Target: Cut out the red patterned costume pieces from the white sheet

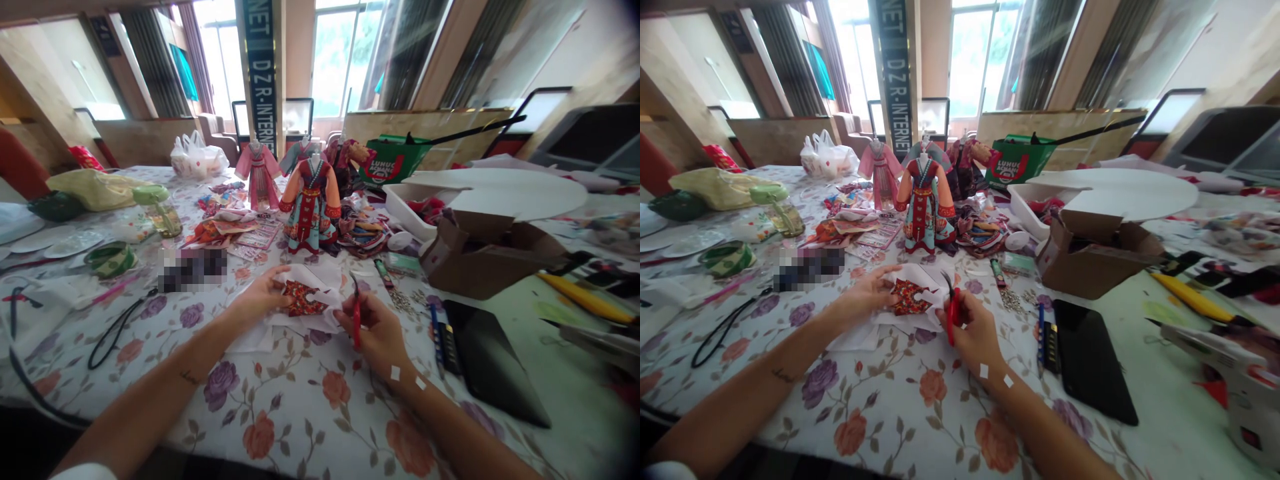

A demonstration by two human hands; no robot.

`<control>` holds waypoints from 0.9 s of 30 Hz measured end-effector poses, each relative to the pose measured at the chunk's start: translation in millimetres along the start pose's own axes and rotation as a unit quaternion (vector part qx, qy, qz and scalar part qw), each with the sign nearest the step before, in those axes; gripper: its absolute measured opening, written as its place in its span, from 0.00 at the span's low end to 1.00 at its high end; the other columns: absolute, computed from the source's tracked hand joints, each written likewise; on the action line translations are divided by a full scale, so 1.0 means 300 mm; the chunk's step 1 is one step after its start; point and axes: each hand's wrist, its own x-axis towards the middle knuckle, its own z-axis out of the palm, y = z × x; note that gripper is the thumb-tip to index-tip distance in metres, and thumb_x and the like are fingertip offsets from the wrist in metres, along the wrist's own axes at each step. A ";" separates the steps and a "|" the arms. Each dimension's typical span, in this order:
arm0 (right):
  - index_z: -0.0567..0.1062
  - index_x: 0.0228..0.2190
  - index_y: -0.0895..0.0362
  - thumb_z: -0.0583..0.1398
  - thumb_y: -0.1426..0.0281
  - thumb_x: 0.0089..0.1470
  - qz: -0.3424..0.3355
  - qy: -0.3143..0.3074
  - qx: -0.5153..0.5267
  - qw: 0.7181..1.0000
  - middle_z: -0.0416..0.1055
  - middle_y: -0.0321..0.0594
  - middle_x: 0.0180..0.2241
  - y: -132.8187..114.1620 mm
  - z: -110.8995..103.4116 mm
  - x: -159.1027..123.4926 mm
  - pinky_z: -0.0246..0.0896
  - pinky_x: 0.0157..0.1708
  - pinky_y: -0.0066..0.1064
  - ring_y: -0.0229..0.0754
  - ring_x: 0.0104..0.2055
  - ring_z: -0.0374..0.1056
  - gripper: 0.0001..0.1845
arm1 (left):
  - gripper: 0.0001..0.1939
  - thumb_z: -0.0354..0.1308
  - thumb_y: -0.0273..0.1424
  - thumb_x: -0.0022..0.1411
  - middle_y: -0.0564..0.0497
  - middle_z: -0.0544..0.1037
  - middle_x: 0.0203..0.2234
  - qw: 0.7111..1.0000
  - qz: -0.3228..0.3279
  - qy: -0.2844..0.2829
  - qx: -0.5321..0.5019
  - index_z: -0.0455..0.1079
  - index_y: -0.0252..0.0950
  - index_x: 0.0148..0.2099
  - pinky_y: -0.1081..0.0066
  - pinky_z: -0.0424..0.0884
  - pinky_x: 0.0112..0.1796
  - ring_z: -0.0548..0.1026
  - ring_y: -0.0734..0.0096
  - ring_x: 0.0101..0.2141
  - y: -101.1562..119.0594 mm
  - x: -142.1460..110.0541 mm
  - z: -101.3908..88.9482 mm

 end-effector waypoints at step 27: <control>0.66 0.24 0.55 0.60 0.67 0.45 0.019 -0.009 -0.058 0.998 0.61 0.32 0.21 0.016 0.010 0.018 0.54 0.23 0.28 0.37 0.23 0.56 0.07 | 0.05 0.63 0.28 0.47 0.54 0.72 0.22 0.928 0.124 0.106 0.334 0.74 0.40 0.30 0.67 0.62 0.32 0.69 0.66 0.27 -0.027 0.007 -0.005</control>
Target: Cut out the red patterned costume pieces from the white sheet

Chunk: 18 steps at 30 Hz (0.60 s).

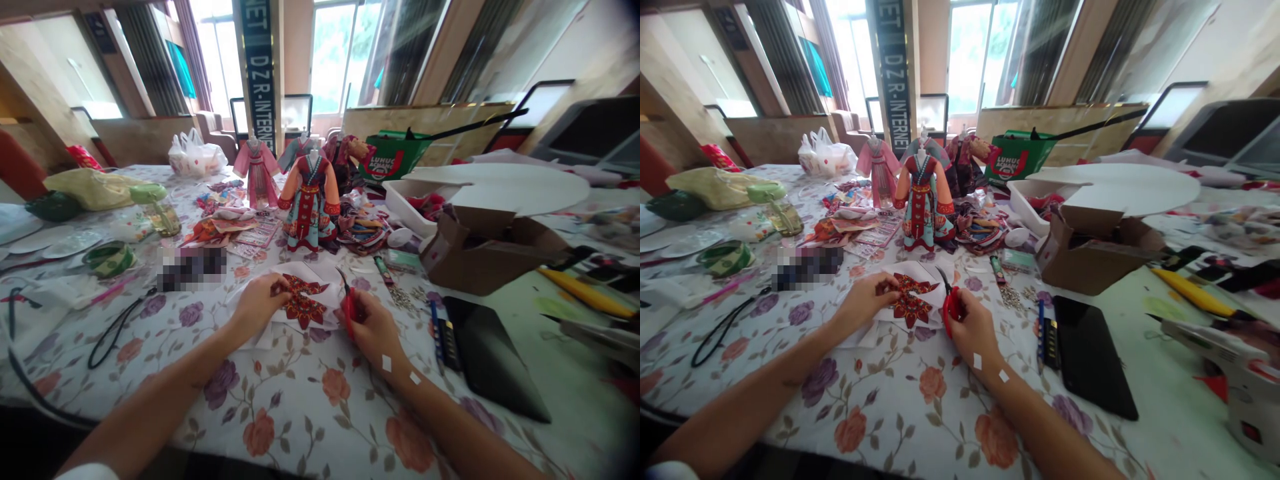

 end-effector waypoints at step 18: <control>0.67 0.26 0.56 0.60 0.67 0.48 -0.012 -0.023 0.008 1.000 0.61 0.32 0.22 -0.012 0.009 -0.020 0.54 0.24 0.28 0.37 0.23 0.57 0.06 | 0.14 0.61 0.21 0.48 0.44 0.80 0.33 0.842 -0.216 -0.219 -0.443 0.76 0.32 0.40 0.70 0.73 0.33 0.78 0.67 0.31 0.018 0.001 0.016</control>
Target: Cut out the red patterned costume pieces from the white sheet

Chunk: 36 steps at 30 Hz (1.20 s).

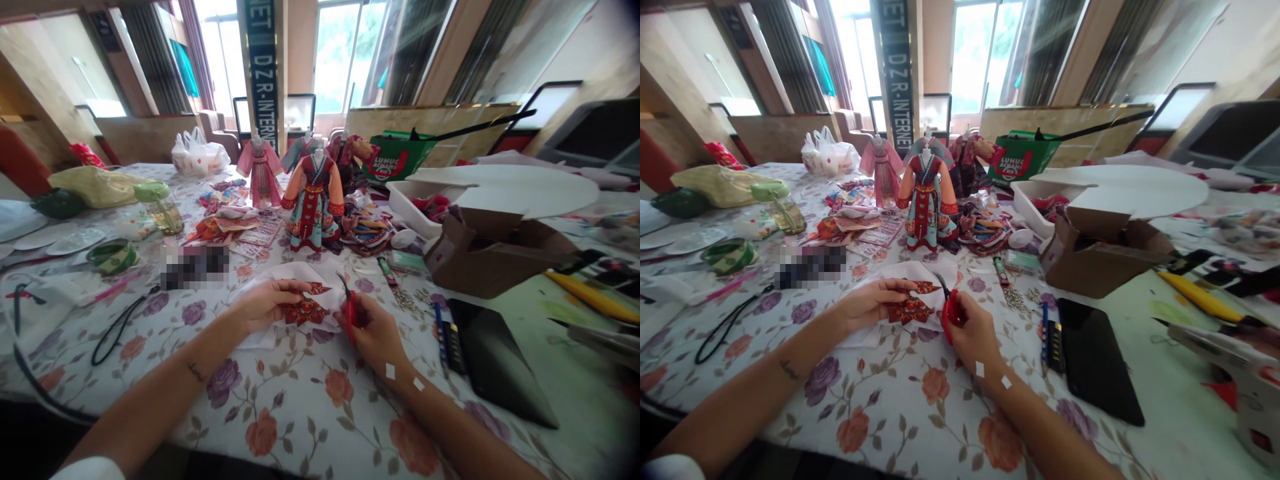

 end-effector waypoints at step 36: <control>0.67 0.27 0.56 0.60 0.67 0.50 0.046 -0.070 -0.008 0.996 0.68 0.36 0.25 -0.025 0.032 -0.049 0.59 0.25 0.28 0.39 0.25 0.63 0.07 | 0.06 0.66 0.31 0.51 0.51 0.80 0.25 0.985 0.109 0.100 0.089 0.79 0.35 0.34 0.79 0.67 0.28 0.72 0.77 0.25 -0.083 -0.091 0.022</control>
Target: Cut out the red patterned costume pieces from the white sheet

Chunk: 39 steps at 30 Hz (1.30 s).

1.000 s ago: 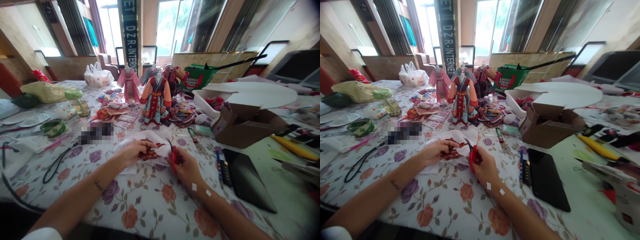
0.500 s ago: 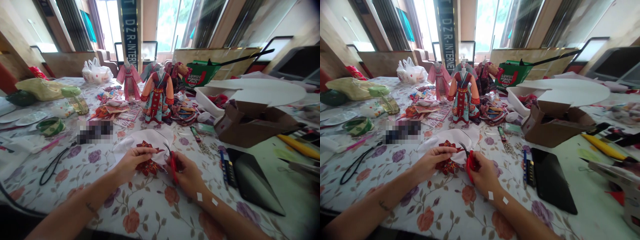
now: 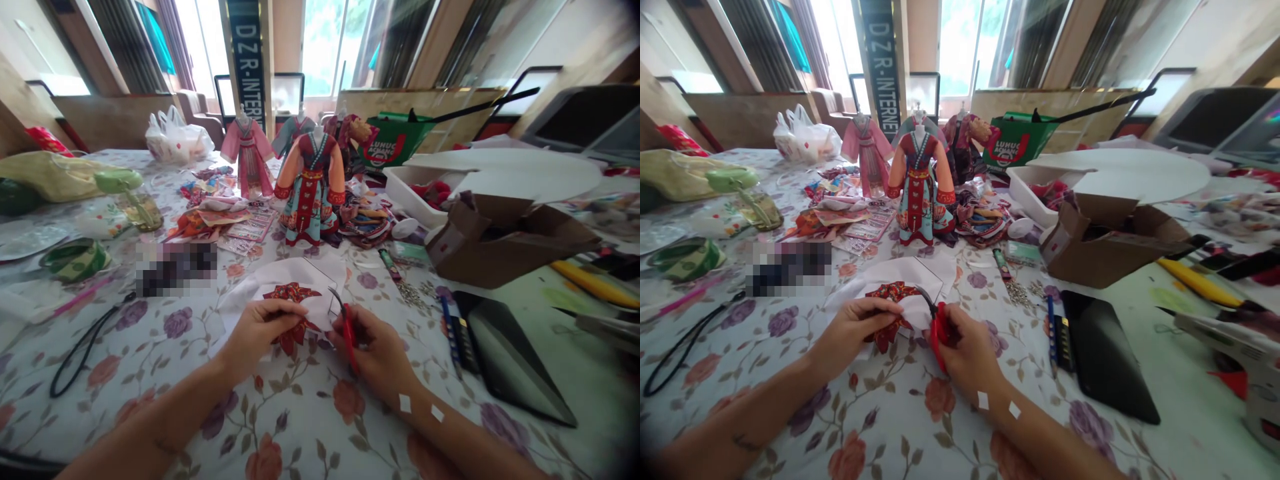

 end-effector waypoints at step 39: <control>0.64 0.17 0.57 0.60 0.48 0.48 0.245 -0.218 0.226 0.917 0.61 0.30 0.11 -0.071 0.019 -0.086 0.42 0.10 0.21 0.29 0.11 0.52 0.26 | 0.15 0.63 0.28 0.51 0.51 0.81 0.34 0.981 0.102 0.058 0.153 0.79 0.39 0.44 0.72 0.72 0.38 0.76 0.68 0.33 0.039 -0.013 0.003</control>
